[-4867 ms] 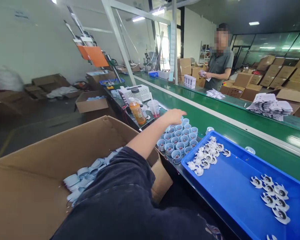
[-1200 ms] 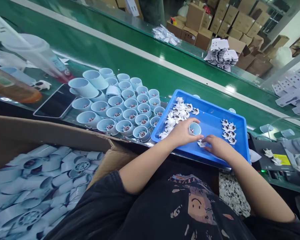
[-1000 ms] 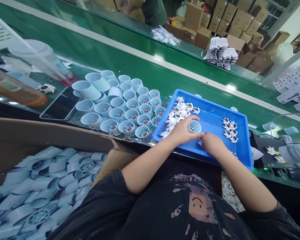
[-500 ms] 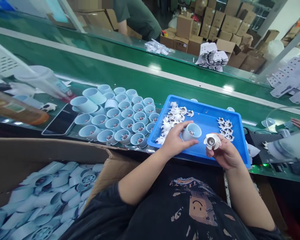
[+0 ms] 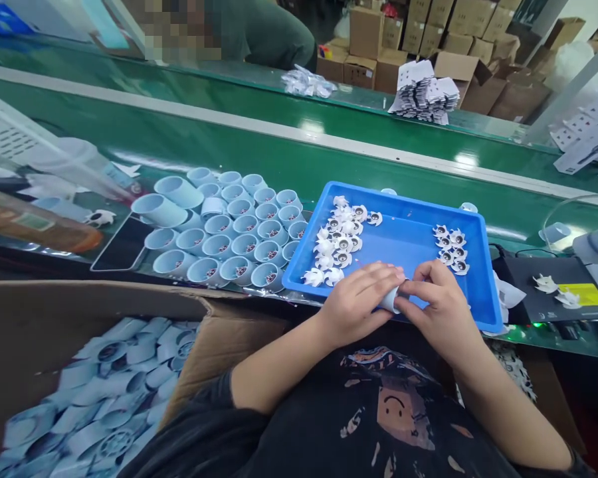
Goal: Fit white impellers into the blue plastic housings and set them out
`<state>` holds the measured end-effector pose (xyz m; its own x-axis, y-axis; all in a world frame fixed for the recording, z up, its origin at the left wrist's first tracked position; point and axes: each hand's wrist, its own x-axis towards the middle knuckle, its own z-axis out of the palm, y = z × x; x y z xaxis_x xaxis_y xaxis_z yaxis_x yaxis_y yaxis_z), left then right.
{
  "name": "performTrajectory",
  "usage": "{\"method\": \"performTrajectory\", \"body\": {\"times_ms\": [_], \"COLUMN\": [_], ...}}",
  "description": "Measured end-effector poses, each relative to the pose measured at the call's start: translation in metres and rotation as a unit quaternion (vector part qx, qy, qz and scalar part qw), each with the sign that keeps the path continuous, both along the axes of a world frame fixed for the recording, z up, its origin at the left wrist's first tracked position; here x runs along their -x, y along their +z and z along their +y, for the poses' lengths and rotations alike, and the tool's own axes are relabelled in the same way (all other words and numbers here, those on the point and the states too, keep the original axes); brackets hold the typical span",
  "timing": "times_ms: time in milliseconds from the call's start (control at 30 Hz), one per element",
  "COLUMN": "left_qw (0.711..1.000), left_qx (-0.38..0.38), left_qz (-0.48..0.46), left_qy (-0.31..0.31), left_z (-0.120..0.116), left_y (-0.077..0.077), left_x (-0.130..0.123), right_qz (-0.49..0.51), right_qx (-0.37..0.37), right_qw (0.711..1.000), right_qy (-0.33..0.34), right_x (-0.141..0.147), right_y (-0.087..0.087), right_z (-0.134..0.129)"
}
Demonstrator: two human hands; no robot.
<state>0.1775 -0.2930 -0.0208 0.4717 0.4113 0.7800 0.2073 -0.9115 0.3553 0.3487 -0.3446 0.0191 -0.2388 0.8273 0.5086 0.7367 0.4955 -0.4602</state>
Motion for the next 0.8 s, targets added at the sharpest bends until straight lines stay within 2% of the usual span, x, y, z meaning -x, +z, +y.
{"method": "performTrajectory", "body": {"times_ms": [100,200,367,467,533,600,700,733,800], "left_qw": [1.0,1.0,0.995,0.99,0.98,0.955,0.873,0.84,0.799], "left_qx": [-0.008,-0.005,0.078,0.1,0.13,0.174,0.243,0.264,0.301], "left_qz": [-0.008,0.017,0.052,0.086,0.109,0.119,0.182,0.214,0.263], "left_qy": [0.021,0.002,0.023,0.046,0.104,0.208,0.383,0.422,0.45], "left_z": [0.001,0.009,0.026,0.043,0.067,0.104,0.169,0.189,0.219], "left_y": [-0.001,-0.004,-0.007,0.004,0.018,0.034,0.057,0.061,0.064], "left_x": [-0.002,0.0,0.014,0.019,0.022,0.026,0.035,0.037,0.039], "right_qz": [0.008,0.001,0.054,0.061,0.058,0.053,0.034,0.028,0.036], "right_qx": [0.004,0.002,0.008,0.005,0.006,-0.005,-0.037,-0.046,-0.059], "right_qw": [1.0,1.0,0.998,0.997,0.997,0.998,0.999,0.998,0.997], "right_qy": [-0.004,-0.016,0.04,0.052,0.043,0.022,0.016,0.023,0.021], "right_x": [-0.003,-0.008,-0.014,-0.022,-0.031,-0.042,-0.058,-0.062,-0.069], "right_y": [-0.008,-0.011,-0.01,-0.016,-0.024,-0.033,-0.045,-0.05,-0.063], "right_z": [0.005,0.002,-0.018,-0.03,-0.036,-0.04,-0.049,-0.052,-0.058]}}
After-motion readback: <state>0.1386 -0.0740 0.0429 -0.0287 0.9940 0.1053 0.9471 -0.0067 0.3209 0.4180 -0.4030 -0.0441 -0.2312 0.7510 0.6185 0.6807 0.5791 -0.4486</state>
